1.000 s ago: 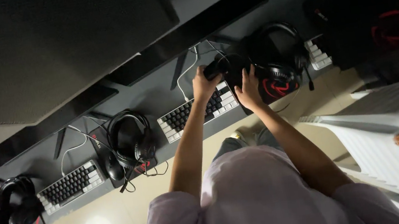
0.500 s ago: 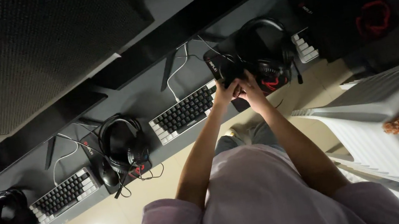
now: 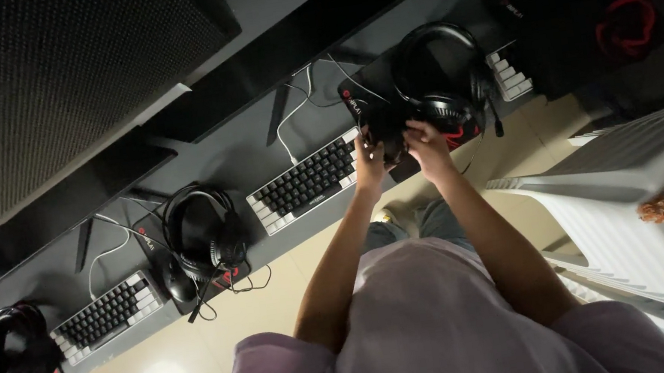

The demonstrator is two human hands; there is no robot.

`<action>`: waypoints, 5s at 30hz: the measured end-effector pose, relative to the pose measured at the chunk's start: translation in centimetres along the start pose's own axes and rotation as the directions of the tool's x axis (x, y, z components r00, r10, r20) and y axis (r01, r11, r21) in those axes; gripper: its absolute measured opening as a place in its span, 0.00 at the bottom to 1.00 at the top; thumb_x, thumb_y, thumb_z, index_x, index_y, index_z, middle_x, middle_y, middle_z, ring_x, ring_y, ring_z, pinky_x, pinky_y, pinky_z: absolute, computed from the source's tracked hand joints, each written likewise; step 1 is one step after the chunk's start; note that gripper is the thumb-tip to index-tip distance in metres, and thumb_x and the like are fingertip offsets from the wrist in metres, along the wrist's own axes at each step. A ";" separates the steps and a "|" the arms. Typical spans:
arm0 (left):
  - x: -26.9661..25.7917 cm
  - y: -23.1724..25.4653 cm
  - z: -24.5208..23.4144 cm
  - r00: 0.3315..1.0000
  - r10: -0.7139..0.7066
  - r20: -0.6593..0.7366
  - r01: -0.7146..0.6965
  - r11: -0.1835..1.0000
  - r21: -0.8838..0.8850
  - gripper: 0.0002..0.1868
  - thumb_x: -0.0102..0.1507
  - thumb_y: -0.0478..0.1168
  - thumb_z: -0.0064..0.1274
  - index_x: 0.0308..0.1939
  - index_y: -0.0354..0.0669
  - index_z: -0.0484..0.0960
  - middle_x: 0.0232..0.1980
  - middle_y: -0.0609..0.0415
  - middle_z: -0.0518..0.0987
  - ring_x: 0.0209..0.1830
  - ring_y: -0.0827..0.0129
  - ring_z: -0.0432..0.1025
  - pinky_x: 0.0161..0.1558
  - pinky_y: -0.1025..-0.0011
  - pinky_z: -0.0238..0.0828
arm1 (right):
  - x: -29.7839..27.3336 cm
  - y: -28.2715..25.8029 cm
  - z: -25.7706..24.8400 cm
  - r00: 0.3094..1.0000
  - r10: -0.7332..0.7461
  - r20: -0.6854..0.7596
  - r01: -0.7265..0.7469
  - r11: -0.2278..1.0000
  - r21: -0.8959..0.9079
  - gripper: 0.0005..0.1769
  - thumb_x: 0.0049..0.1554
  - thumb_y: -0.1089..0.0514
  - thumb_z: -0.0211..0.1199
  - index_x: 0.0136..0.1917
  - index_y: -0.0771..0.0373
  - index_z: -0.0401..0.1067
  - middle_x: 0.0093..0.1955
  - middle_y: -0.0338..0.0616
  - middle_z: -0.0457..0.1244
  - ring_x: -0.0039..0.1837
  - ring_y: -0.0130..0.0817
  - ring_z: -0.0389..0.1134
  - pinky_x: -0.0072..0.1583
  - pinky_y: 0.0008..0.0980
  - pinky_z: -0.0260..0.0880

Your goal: The person organizes a desk by moving a keyboard, mouse, mousepad, and headphones. They repeatedly pick up and reposition these items, sometimes placing them on a nearby chair before returning them to the desk.

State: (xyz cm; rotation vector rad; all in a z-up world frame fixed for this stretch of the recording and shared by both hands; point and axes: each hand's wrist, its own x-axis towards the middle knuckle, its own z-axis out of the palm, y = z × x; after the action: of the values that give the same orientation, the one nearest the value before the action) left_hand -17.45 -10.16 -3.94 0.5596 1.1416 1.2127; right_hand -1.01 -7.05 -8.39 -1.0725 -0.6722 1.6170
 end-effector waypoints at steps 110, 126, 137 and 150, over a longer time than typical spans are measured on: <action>1.9 5.1 44.6 0.886 -0.155 0.437 0.154 0.987 0.036 0.30 0.64 0.38 0.54 0.71 0.40 0.68 0.59 0.51 0.77 0.57 0.64 0.73 0.58 0.67 0.71 | -9.7 -33.5 -37.2 0.907 0.274 -0.321 -0.163 0.929 0.333 0.28 0.60 0.38 0.62 0.61 0.63 0.74 0.52 0.42 0.70 0.50 0.32 0.71 0.53 0.34 0.74; -7.2 -18.4 60.9 0.299 -0.508 0.808 0.231 0.860 0.455 0.37 0.65 0.36 0.55 0.78 0.37 0.62 0.63 0.46 0.73 0.60 0.57 0.71 0.58 0.62 0.72 | -38.1 -34.8 -46.1 0.441 -0.360 -0.822 0.382 0.904 -0.191 0.06 0.64 0.61 0.63 0.51 0.63 0.69 0.64 0.36 0.66 0.58 0.23 0.67 0.59 0.25 0.70; -8.4 -38.3 59.3 0.427 -0.578 0.696 -0.631 0.361 0.687 0.30 0.68 0.53 0.57 0.65 0.34 0.73 0.65 0.36 0.76 0.66 0.46 0.71 0.66 0.56 0.68 | -43.5 -17.4 -60.0 0.103 -0.283 -0.954 -0.138 0.945 -0.295 0.15 0.59 0.55 0.74 0.52 0.64 0.72 0.56 0.53 0.69 0.49 0.30 0.67 0.50 0.30 0.68; -16.1 -35.0 57.1 0.246 -0.538 0.806 -0.940 0.072 0.334 0.41 0.61 0.48 0.62 0.68 0.23 0.63 0.76 0.23 0.51 0.74 0.26 0.50 0.73 0.45 0.48 | -42.6 -24.0 -55.0 0.220 -0.597 -0.771 -0.628 0.518 -0.581 0.22 0.52 0.63 0.69 0.59 0.64 0.67 0.60 0.56 0.60 0.64 0.62 0.61 0.61 0.52 0.66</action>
State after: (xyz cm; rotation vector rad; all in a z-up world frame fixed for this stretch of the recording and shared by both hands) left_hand 50.13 -23.57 -5.72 2.4871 0.3991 -0.2122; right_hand 61.52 -44.76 0.72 -2.5708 -0.4659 -0.0010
